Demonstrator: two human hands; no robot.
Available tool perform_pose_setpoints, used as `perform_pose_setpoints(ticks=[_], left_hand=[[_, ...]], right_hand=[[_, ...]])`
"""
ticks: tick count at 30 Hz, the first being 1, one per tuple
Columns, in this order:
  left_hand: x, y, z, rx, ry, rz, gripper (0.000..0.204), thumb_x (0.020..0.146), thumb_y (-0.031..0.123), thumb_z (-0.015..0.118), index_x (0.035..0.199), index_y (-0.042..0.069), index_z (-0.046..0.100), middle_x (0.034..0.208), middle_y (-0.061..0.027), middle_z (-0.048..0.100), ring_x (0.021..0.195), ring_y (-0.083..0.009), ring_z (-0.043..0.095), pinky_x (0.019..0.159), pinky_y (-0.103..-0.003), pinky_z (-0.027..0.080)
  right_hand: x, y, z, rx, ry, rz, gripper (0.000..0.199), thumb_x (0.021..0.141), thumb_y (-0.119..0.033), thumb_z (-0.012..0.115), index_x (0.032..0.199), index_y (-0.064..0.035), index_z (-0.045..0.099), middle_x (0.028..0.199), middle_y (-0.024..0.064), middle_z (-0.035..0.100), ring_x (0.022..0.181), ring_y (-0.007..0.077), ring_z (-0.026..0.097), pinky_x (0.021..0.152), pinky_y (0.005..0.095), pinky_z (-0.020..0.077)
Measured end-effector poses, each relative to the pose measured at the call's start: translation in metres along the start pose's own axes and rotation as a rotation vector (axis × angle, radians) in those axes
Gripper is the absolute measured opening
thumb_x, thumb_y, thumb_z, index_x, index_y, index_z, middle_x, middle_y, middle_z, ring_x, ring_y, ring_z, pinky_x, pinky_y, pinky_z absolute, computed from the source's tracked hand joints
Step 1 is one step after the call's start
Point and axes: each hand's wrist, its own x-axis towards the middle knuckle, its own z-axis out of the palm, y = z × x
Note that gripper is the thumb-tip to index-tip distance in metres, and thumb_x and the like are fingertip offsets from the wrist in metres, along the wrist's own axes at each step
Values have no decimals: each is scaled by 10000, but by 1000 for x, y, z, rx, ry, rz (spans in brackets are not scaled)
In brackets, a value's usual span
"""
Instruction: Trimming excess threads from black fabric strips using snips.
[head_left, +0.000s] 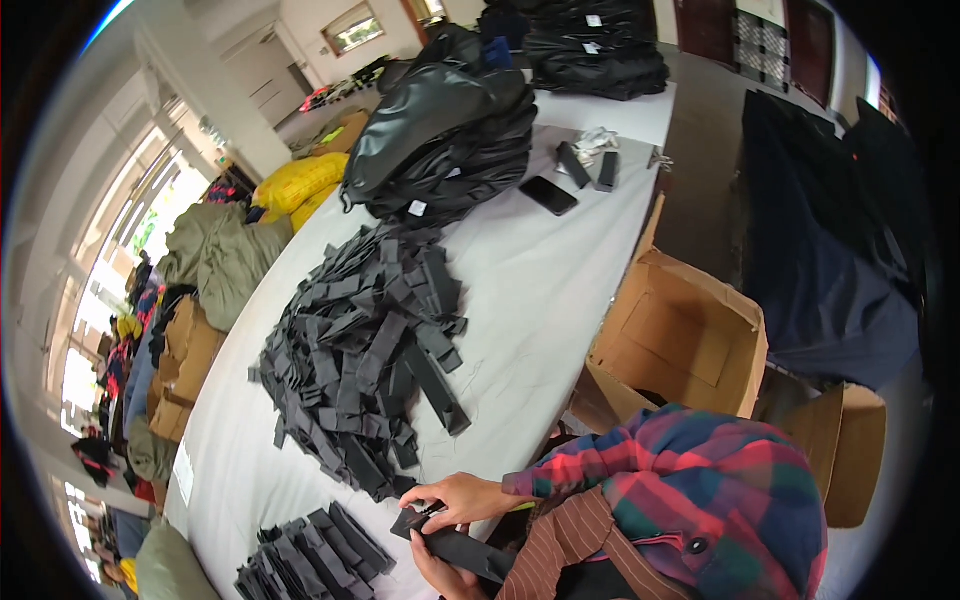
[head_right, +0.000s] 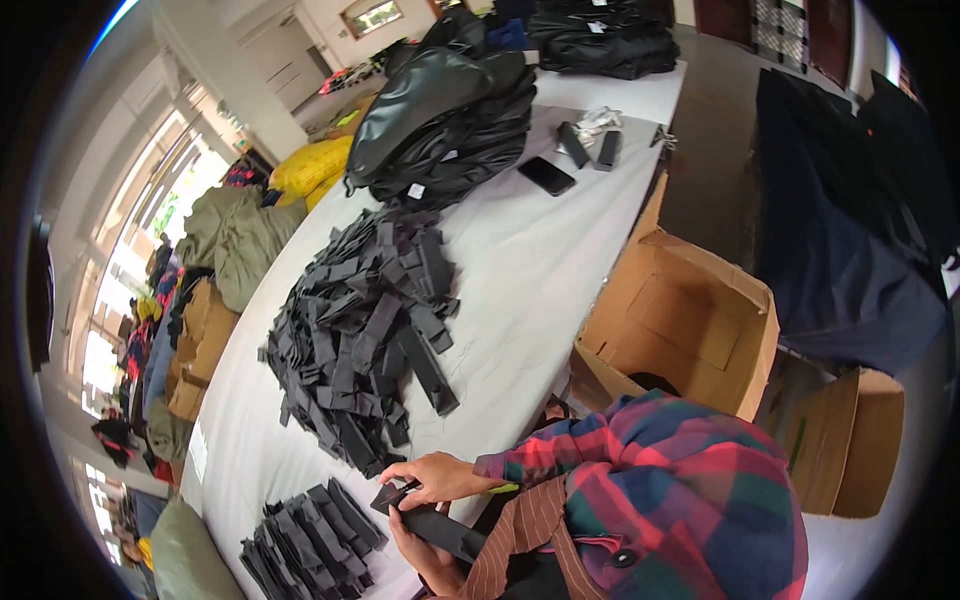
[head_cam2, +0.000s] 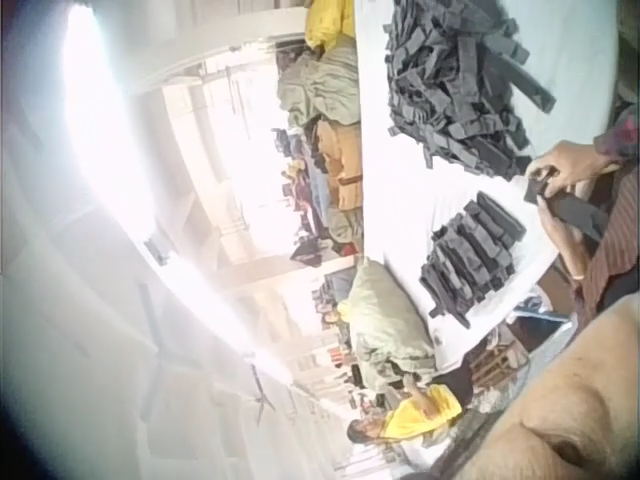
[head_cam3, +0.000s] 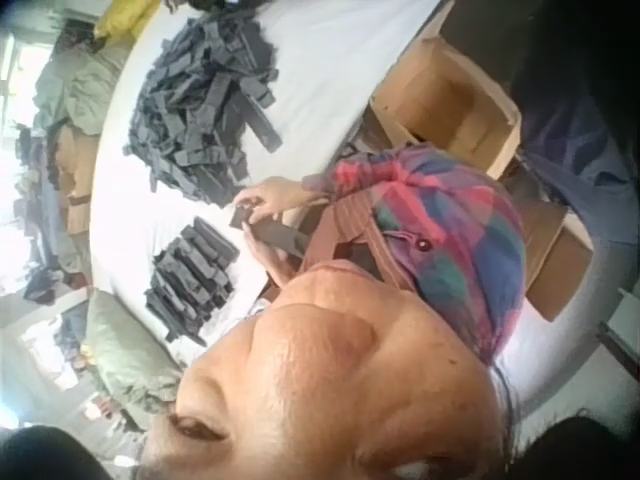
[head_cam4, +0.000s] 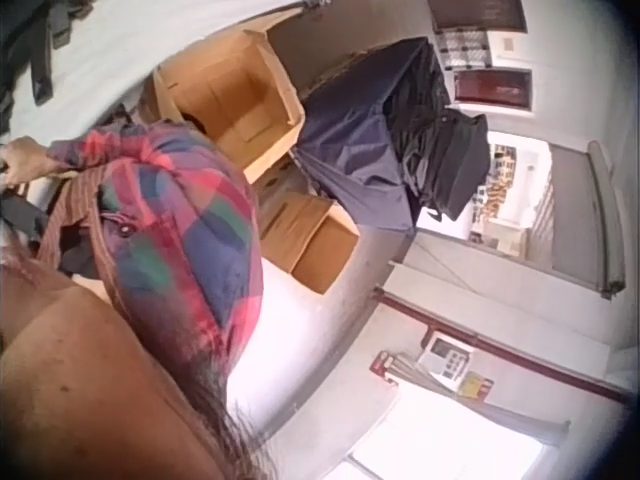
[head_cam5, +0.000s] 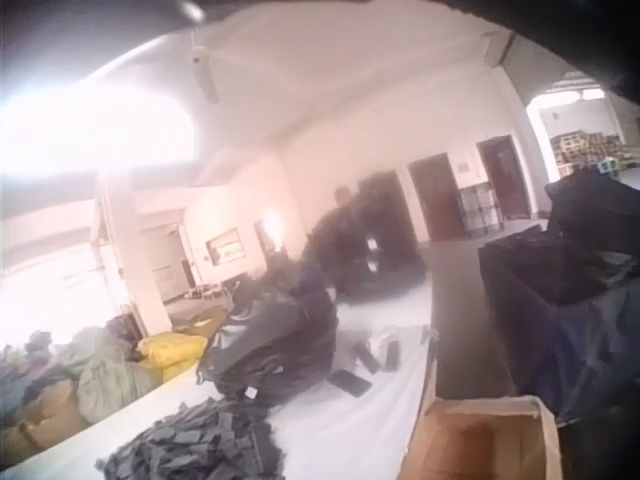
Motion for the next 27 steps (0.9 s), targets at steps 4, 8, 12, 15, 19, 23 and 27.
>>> perform_pose_setpoints(ticks=[4,8,12,15,19,23,27], left_hand=[[-10,-2,12,149,12,-39,415,958,422,443,1226,107,485,1091,-74,605,923,-260,624,837,-476,505],[-16,0,12,174,-175,-75,465,928,392,524,1272,88,454,1071,-66,616,925,-241,626,864,-427,507],[-24,-6,31,236,-105,-55,506,909,410,557,1242,45,452,1144,-118,539,974,-250,558,810,-354,483],[-21,-12,30,170,-81,-146,515,918,398,534,1241,10,433,1134,-124,522,968,-244,547,849,-355,454],[4,-28,-31,-272,-320,-397,541,910,334,550,1281,-31,401,1149,-142,518,1007,-228,528,904,-337,418],[8,-25,-42,-323,-523,-380,596,891,318,580,1326,-30,370,1231,-174,497,1113,-225,481,944,-335,395],[-4,0,8,177,-190,-227,642,865,352,621,1328,-4,356,1184,-121,534,1060,-218,531,935,-377,434]], right_hand=[[11,10,-4,-227,80,-194,370,793,-283,676,1131,-155,598,833,64,651,735,255,647,664,342,478],[12,13,-11,-103,92,-201,225,787,-216,681,961,-82,632,783,54,655,673,174,610,633,327,450],[0,0,-24,5,141,-159,189,742,-156,701,892,-61,636,753,53,654,685,164,618,639,322,457],[-3,0,-34,302,104,-1,154,790,-146,683,862,-35,604,729,39,606,674,135,572,647,295,436],[11,27,-41,138,251,-325,160,790,-141,695,879,-40,608,775,5,602,749,112,560,696,278,434],[5,21,-41,425,131,-375,123,811,-134,668,888,-51,620,836,-30,635,716,62,515,631,234,401],[-9,9,-51,690,-42,-272,129,787,-62,573,885,-98,649,767,-29,618,488,21,317,444,192,214]])
